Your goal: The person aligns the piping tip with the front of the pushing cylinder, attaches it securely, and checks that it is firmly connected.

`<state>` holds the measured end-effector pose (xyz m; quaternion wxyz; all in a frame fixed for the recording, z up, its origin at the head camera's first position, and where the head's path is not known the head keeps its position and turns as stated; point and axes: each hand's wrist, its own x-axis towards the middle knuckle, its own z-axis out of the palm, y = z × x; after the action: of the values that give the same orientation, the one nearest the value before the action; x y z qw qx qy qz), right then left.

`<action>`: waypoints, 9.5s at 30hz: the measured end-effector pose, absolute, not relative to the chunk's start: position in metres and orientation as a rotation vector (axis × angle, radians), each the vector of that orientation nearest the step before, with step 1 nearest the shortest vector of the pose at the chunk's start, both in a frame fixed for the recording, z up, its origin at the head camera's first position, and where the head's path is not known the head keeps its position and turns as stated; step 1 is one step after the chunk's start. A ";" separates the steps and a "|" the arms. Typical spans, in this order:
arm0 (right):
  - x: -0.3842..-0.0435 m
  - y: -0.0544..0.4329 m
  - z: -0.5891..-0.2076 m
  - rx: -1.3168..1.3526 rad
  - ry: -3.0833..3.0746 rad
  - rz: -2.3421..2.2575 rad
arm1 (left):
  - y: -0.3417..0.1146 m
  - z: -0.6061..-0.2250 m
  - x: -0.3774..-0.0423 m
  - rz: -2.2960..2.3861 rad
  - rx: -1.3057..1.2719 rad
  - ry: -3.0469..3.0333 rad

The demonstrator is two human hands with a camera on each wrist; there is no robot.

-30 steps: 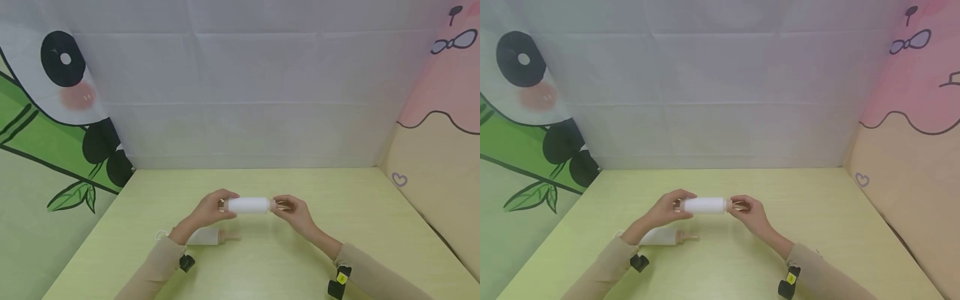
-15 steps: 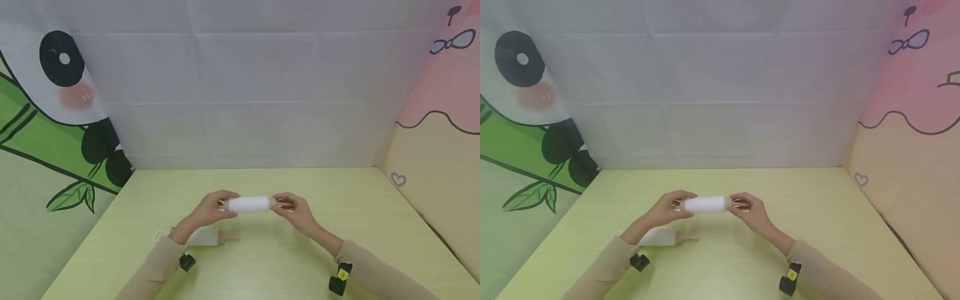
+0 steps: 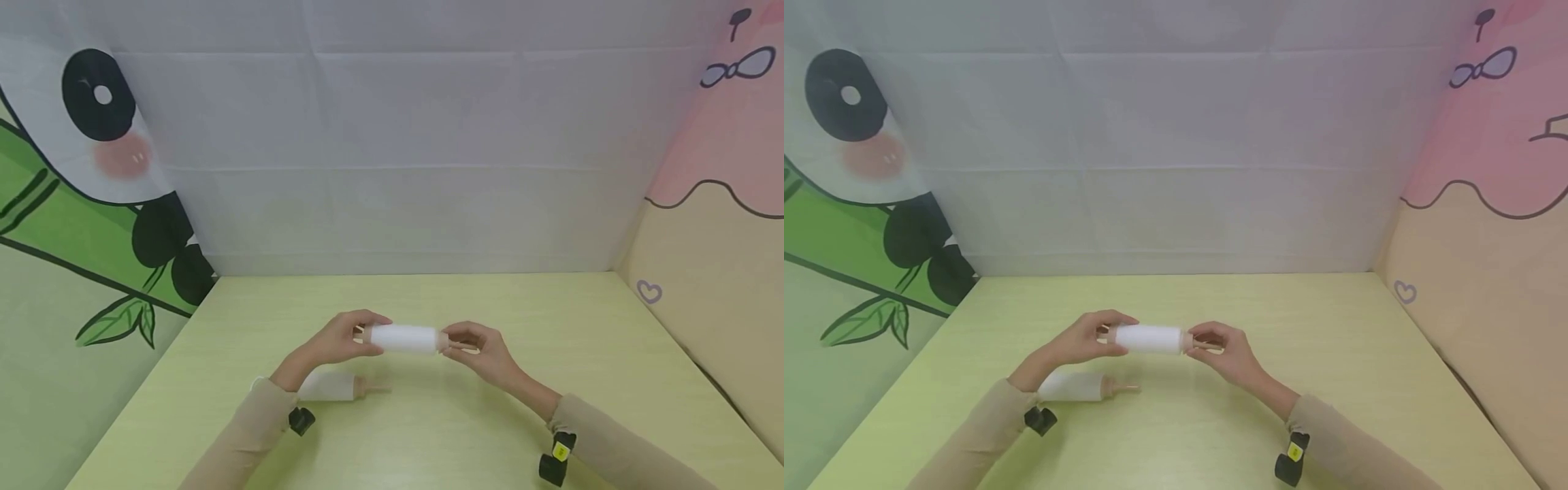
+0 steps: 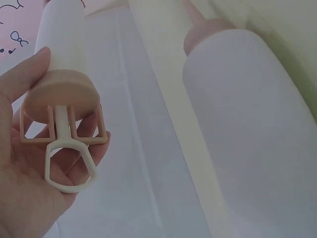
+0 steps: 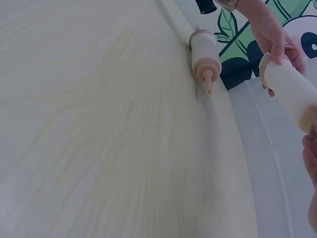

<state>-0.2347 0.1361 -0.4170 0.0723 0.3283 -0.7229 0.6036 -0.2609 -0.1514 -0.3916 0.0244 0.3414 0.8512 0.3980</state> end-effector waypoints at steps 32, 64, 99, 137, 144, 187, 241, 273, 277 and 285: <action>-0.252 0.146 -0.423 0.923 -2.241 1.648 | -0.136 -0.404 -0.257 1.293 1.154 2.818; -0.244 0.145 -0.401 1.250 -2.018 1.367 | -0.132 -0.376 -0.234 1.462 1.105 2.664; -0.241 0.144 -0.406 1.180 -2.051 1.356 | -0.126 -0.376 -0.226 1.449 1.174 2.758; -0.238 0.139 -0.408 1.208 -1.973 1.359 | -0.129 -0.377 -0.224 1.458 1.178 2.739; -0.236 0.139 -0.406 1.219 -1.990 1.346 | -0.133 -0.384 -0.228 1.466 1.166 2.740; -0.246 0.137 -0.410 1.306 -1.945 1.368 | -0.136 -0.376 -0.222 1.401 1.154 2.795; -0.267 0.138 -0.427 1.344 -1.897 1.331 | -0.139 -0.372 -0.225 1.501 1.080 2.722; -0.265 0.137 -0.419 1.303 -1.983 1.305 | -0.138 -0.370 -0.222 1.508 1.058 2.721; -0.265 0.137 -0.418 1.299 -2.007 1.300 | -0.138 -0.370 -0.222 1.484 1.085 2.752; -0.247 0.132 -0.394 1.270 -2.035 1.296 | -0.136 -0.368 -0.220 1.436 1.136 2.818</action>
<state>-0.2470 0.1324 -0.3943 0.2062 0.4558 -0.7303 0.4651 -0.2198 -0.1362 -0.3682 -0.1092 0.3360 0.8335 0.4248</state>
